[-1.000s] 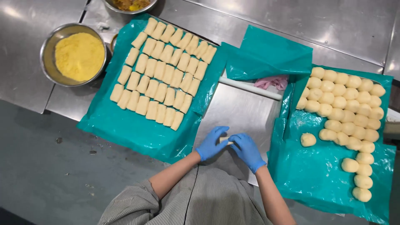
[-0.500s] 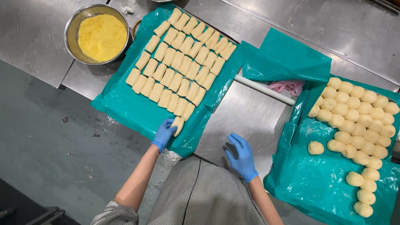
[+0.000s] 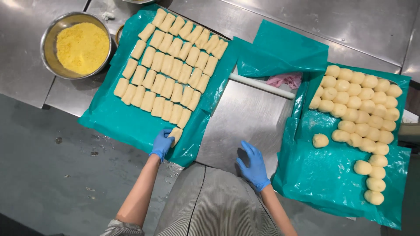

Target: Rolling out small pieces of dough with a rolling pin and folding them into rectangular shapes.

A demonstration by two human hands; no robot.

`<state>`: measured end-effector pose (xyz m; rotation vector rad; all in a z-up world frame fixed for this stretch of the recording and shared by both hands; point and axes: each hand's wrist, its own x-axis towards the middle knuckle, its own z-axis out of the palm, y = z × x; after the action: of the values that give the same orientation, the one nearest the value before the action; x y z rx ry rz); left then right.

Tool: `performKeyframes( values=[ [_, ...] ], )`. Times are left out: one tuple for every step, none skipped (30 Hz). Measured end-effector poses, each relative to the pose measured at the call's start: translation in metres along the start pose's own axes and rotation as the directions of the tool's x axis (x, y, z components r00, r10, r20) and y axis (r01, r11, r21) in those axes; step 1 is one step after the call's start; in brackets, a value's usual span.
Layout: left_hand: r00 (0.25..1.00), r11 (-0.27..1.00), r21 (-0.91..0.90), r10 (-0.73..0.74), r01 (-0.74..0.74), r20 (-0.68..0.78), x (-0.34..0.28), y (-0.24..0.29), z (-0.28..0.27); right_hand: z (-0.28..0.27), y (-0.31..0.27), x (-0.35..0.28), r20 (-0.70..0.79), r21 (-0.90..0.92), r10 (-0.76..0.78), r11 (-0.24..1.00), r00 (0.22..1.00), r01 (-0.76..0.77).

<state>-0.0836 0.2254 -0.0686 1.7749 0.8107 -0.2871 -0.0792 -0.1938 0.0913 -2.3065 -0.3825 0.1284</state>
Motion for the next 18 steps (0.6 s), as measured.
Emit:
performKeyframes(
  values=[
    [1.000, 1.000, -0.001, 0.007, -0.007, 0.014, 0.002, -0.002, -0.001, 0.003, 0.003, 0.001, -0.010, -0.010, 0.008, 1.000, 1.000, -0.008],
    [0.999, 0.999, 0.040, 0.033, -0.032, -0.037, 0.002, -0.006, 0.004, 0.002, 0.006, -0.004, -0.012, 0.008, 0.017, 1.000, 1.000, -0.017],
    [0.994, 0.995, 0.081, 0.063, -0.056, -0.088, 0.002, -0.009, 0.011, 0.000, 0.010, -0.009, -0.015, 0.025, 0.025, 0.999, 1.000, -0.025],
    [0.996, 0.994, 0.083, 0.075, -0.071, -0.041, -0.005, -0.006, 0.015, -0.004, 0.017, -0.014, -0.042, 0.002, 0.058, 0.998, 0.997, -0.058],
    [0.989, 0.988, 0.134, 0.095, -0.080, -0.113, -0.010, -0.003, 0.017, -0.009, 0.024, -0.019, -0.066, -0.008, 0.074, 0.997, 0.995, -0.074],
    [0.974, 0.979, 0.183, 0.125, -0.090, -0.189, -0.011, 0.002, 0.018, -0.012, 0.031, -0.019, -0.093, -0.018, 0.083, 0.996, 0.992, -0.085],
    [0.979, 0.977, 0.182, 0.141, -0.113, -0.147, -0.020, 0.013, 0.024, -0.029, 0.036, -0.018, -0.122, -0.039, 0.108, 0.993, 0.987, -0.114],
    [0.971, 0.968, 0.221, 0.158, -0.116, -0.181, -0.031, 0.021, 0.023, -0.042, 0.039, -0.015, -0.237, 0.022, 0.187, 0.982, 0.953, -0.187],
    [0.960, 0.958, 0.259, 0.178, -0.119, -0.215, -0.042, 0.029, 0.020, -0.056, 0.041, -0.013, -0.345, 0.089, 0.265, 0.964, 0.900, -0.249],
    [0.961, 0.957, 0.259, 0.187, -0.132, -0.203, -0.053, 0.043, 0.022, -0.066, 0.069, -0.012, -0.359, 0.085, 0.267, 0.963, 0.894, -0.254],
    [0.952, 0.905, 0.409, 0.221, -0.119, -0.210, -0.063, 0.056, 0.022, -0.075, 0.096, -0.012, -0.590, 0.216, 0.349, 0.937, 0.728, -0.275],
    [0.942, 0.829, 0.550, 0.257, -0.099, -0.218, -0.074, 0.068, 0.020, -0.084, 0.123, -0.011, -0.755, 0.346, 0.426, 0.905, 0.498, -0.249],
    [0.941, 0.828, 0.550, 0.265, -0.111, -0.210, -0.076, 0.068, 0.022, -0.091, 0.188, -0.030, -0.762, 0.345, 0.424, 0.906, 0.489, -0.247],
    [0.913, 0.727, 0.677, 0.345, -0.113, -0.218, -0.077, 0.068, 0.024, -0.099, 0.248, -0.041, -0.790, 0.430, 0.524, 0.843, 0.318, -0.323],
    [0.880, 0.609, 0.786, 0.424, -0.103, -0.213, -0.078, 0.067, 0.025, -0.107, 0.304, -0.039, -0.789, 0.521, 0.600, 0.767, 0.133, -0.375],
    [0.879, 0.609, 0.786, 0.427, -0.108, -0.210, -0.080, 0.073, 0.028, -0.124, 0.326, -0.034, -0.791, 0.520, 0.598, 0.768, 0.129, -0.374],
    [0.829, 0.578, 0.798, 0.523, -0.170, -0.201, -0.082, 0.079, 0.031, -0.141, 0.347, -0.029, -0.568, 0.752, 0.821, 0.547, 0.058, -0.368],
    [0.766, 0.541, 0.810, 0.612, -0.225, -0.196, -0.084, 0.084, 0.033, -0.156, 0.369, -0.021, -0.281, 0.903, 0.960, 0.266, 0.004, -0.338]
  ],
)
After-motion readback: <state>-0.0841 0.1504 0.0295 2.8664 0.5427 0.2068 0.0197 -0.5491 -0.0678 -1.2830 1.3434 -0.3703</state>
